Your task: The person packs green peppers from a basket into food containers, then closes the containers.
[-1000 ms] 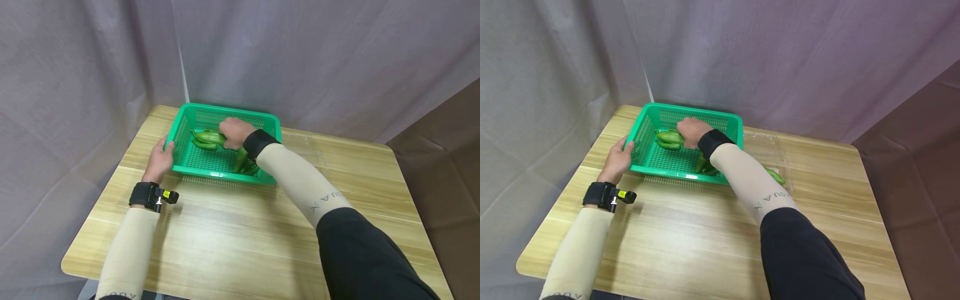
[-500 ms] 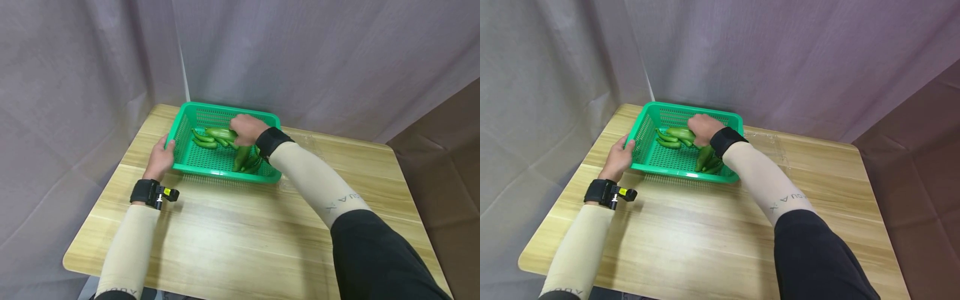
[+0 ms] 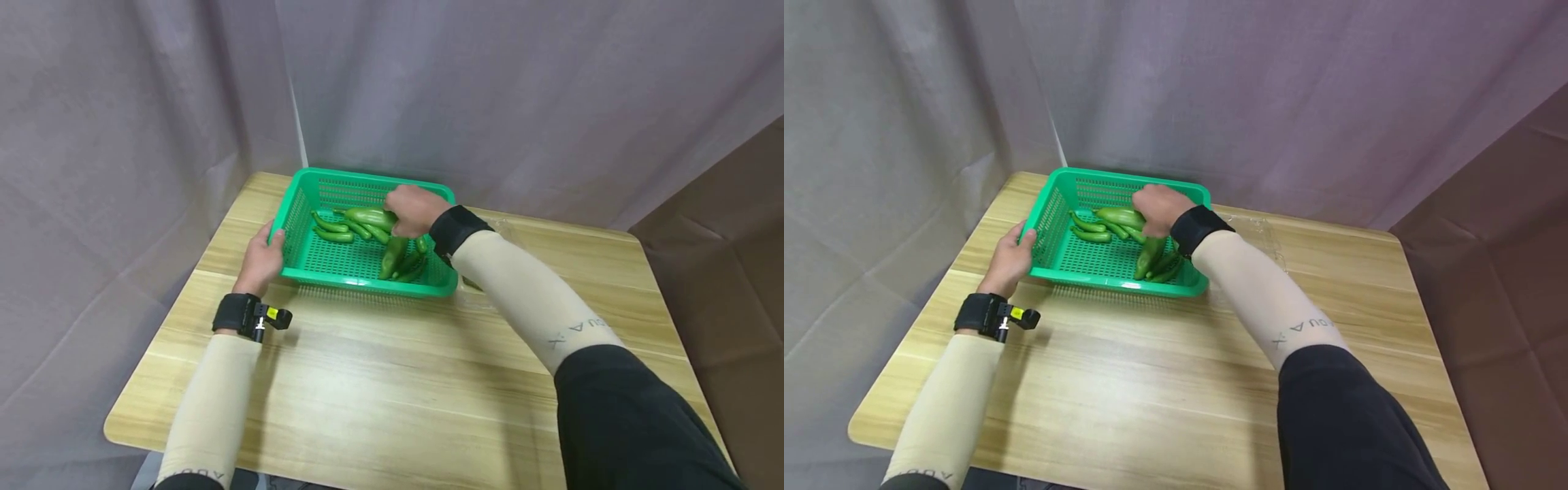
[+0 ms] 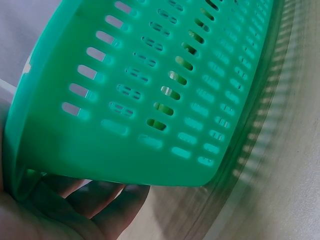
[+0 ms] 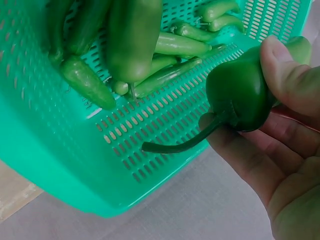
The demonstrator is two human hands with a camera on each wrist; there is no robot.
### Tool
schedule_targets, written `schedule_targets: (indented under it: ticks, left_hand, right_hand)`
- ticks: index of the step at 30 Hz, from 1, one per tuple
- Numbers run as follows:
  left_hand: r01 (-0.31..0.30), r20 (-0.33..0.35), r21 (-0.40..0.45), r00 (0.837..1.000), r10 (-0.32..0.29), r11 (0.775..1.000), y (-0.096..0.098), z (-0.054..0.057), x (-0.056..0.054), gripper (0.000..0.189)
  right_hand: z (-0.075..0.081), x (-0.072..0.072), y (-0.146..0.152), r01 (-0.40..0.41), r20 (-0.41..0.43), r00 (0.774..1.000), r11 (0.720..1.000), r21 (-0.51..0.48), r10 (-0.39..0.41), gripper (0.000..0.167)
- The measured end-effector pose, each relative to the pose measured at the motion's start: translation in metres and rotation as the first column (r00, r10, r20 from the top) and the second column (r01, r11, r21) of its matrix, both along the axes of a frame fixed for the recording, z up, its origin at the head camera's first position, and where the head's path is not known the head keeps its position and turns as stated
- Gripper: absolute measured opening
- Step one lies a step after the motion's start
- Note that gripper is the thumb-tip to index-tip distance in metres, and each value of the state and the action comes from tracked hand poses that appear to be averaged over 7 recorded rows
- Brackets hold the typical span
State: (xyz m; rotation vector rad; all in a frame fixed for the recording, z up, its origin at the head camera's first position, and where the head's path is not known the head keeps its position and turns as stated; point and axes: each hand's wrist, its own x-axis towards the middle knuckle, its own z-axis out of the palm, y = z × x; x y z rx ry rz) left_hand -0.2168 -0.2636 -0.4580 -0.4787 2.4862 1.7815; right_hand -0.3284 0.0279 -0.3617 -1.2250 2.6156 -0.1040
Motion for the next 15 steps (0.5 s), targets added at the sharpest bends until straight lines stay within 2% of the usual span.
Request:
schedule_targets:
  ticks: [6, 15]
  left_hand:
    - [0.004, 0.005, -0.013, 1.0, -0.004, 1.0, -0.002, 0.001, -0.002, 0.06]
    - [0.007, 0.001, -0.017, 1.0, -0.007, 1.0, -0.003, 0.001, -0.004, 0.06]
  right_hand:
    - [0.003, 0.001, 0.007, 0.005, 0.001, 1.0, 1.0, -0.023, -0.005, 0.026]
    - [0.004, 0.0, 0.015, -0.006, -0.014, 1.0, 1.0, -0.025, 0.005, 0.018]
